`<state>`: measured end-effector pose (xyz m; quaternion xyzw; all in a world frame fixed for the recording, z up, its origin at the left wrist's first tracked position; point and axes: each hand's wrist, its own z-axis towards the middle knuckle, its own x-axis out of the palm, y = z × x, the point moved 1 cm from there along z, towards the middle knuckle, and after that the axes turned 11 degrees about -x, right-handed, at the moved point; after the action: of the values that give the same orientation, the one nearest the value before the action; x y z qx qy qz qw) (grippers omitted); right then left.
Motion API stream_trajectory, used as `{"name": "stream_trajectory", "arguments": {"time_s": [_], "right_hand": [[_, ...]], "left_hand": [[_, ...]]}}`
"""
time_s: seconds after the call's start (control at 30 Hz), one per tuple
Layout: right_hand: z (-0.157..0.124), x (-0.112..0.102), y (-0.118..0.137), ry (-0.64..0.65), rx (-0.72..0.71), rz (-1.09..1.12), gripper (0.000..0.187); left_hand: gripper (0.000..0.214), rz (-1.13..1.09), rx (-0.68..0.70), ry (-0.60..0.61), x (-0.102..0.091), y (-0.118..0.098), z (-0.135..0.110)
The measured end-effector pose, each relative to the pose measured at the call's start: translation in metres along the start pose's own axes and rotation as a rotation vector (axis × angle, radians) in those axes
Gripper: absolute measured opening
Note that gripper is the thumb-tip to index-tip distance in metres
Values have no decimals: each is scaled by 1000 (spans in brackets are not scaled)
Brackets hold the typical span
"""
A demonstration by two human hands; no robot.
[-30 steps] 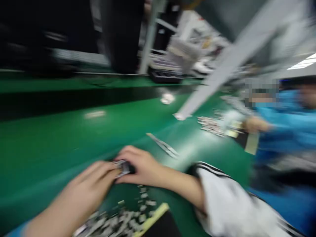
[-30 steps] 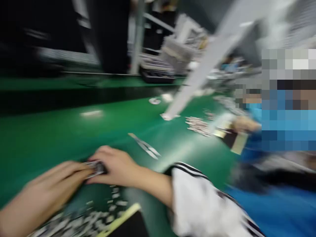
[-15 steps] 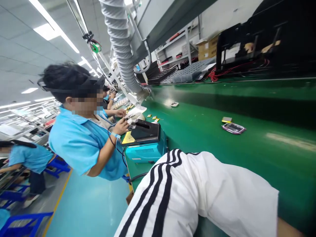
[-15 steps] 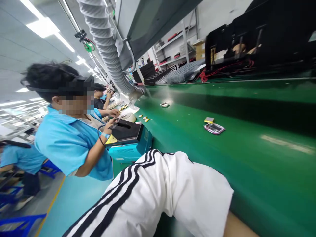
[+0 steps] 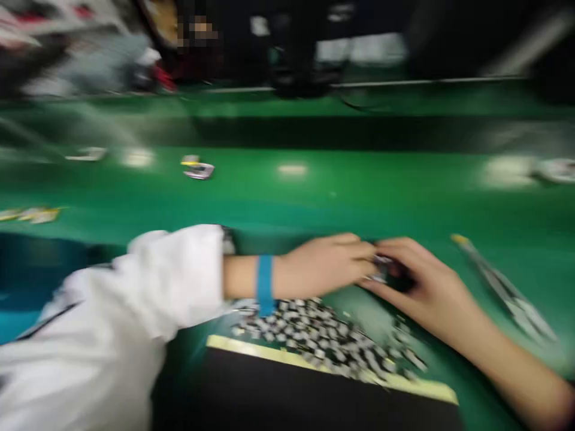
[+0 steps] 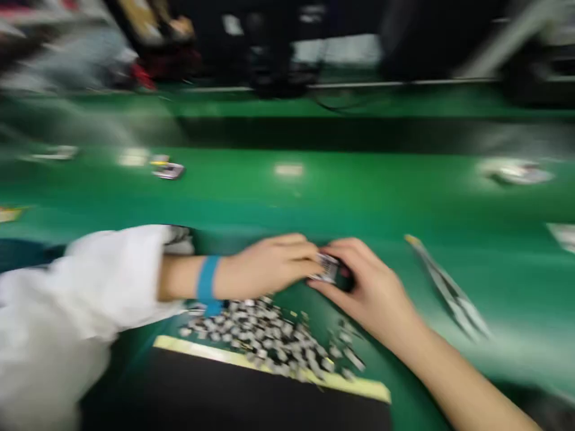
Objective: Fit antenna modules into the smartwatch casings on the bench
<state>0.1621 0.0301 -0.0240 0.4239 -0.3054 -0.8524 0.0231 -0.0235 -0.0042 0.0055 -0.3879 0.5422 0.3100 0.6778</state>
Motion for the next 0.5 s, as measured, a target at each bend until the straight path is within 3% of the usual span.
{"name": "stream_trajectory", "arguments": {"time_s": [0.07,0.2,0.5], "right_hand": [[-10,-13,5,46,103,-34,31],[-5,-9,-1,56,151,14,35],[-7,-11,-1,62,149,-24,34]], "left_hand": [[14,-147,163,-61,11,-11,19],[18,-179,220,-89,17,-8,26],[19,-151,165,-90,15,-8,24]]}}
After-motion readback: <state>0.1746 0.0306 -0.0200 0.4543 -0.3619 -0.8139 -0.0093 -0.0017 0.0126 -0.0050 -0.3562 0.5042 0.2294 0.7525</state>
